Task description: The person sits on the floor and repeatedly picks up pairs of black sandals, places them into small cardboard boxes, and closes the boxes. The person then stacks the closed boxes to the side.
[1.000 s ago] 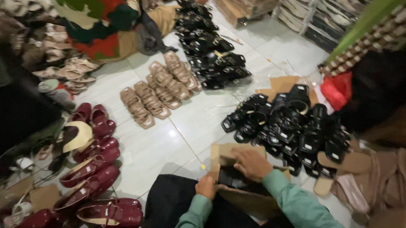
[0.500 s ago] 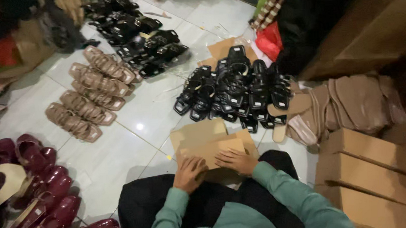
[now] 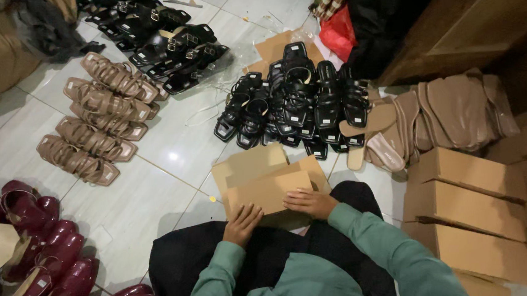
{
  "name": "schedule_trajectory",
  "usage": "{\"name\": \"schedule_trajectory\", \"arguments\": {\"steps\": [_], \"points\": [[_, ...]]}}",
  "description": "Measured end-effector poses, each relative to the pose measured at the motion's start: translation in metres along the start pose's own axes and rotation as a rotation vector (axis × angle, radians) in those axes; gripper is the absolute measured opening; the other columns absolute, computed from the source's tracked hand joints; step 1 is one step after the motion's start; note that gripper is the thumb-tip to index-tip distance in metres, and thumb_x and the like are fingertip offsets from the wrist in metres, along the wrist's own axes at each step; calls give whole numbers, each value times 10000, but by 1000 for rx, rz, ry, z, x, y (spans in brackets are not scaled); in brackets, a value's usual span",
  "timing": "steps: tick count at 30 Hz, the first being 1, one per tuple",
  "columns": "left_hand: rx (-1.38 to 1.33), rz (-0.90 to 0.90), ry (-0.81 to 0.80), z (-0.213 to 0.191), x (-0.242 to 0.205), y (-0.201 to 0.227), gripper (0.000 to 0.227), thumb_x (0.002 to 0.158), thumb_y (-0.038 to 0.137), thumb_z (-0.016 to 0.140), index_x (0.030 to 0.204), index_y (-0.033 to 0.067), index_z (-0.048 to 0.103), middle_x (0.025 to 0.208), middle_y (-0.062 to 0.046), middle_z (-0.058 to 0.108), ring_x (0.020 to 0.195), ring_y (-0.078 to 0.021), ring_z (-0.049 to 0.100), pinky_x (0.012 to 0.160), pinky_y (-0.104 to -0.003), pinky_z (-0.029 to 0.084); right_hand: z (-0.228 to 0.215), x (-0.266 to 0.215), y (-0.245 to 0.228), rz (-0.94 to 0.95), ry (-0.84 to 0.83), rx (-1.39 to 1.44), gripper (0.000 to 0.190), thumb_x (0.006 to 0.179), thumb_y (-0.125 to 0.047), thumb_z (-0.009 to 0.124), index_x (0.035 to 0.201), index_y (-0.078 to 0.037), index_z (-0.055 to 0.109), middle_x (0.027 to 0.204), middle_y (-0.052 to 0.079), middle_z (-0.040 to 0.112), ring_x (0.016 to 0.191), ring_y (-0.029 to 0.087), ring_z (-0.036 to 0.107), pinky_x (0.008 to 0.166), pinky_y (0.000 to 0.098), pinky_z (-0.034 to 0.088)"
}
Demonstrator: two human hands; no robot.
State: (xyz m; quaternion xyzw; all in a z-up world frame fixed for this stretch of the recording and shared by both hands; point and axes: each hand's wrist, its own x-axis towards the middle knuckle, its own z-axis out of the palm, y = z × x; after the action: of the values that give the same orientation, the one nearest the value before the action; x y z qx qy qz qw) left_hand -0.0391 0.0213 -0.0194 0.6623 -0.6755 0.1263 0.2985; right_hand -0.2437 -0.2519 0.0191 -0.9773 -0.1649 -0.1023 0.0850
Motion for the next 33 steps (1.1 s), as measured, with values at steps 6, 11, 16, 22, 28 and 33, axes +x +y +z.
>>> {"name": "schedule_trajectory", "arguments": {"steps": [6, 11, 16, 22, 28, 33], "points": [[16, -28, 27, 17, -6, -6, 467, 927, 72, 556, 1387, 68, 640, 1453, -91, 626, 1369, -272, 577, 1156, -417, 449, 19, -9, -4, 52, 89, -152, 487, 996, -123, 477, 1476, -127, 554, 1547, 45, 528, 1458, 214, 464, 1190, 395, 404], [-44, -101, 66, 19, -7, 0, 467, 898, -2, 523, 1335, 76, 668, 1401, -86, 660, 1333, -251, 603, 1142, -426, 461, 19, -9, -5, 39, 162, -52, 449, 985, -125, 499, 1424, -96, 585, 1544, 59, 543, 1449, 231, 489, 1204, 400, 414], [-135, -190, 157, 14, 0, 8, 384, 936, -59, 536, 1244, 74, 722, 1339, -89, 694, 1266, -255, 670, 1120, -433, 504, 6, 18, -25, 164, 24, -116, 533, 961, -207, 626, 1478, -124, 525, 1586, 52, 478, 1484, 230, 435, 1231, 422, 366], [-236, -258, 342, 7, 0, 21, 214, 887, 17, 758, 1095, 66, 748, 1131, -140, 732, 1042, -332, 724, 952, -421, 582, -20, 121, -32, 526, -269, -101, 1229, 569, -421, 918, 1588, -63, 332, 1545, 120, 438, 1428, 326, 375, 1173, 502, 309], [-96, -523, 120, -5, -32, 10, 344, 907, 159, 706, 1217, 15, 670, 1177, -208, 651, 1081, -397, 616, 920, -481, 534, -121, 59, -44, 766, -220, 82, 1121, 618, -377, 863, 1563, -23, 374, 1462, 186, 507, 1341, 389, 486, 1084, 551, 376], [65, -329, -779, 30, -57, 43, 284, 989, 351, 523, 1177, 214, 687, 1120, -70, 696, 1069, -312, 670, 922, -491, 552, -223, -88, -141, 892, 242, -96, 976, 608, -299, 856, 1442, 2, 448, 1395, 236, 517, 1337, 445, 472, 1156, 580, 328]]}}
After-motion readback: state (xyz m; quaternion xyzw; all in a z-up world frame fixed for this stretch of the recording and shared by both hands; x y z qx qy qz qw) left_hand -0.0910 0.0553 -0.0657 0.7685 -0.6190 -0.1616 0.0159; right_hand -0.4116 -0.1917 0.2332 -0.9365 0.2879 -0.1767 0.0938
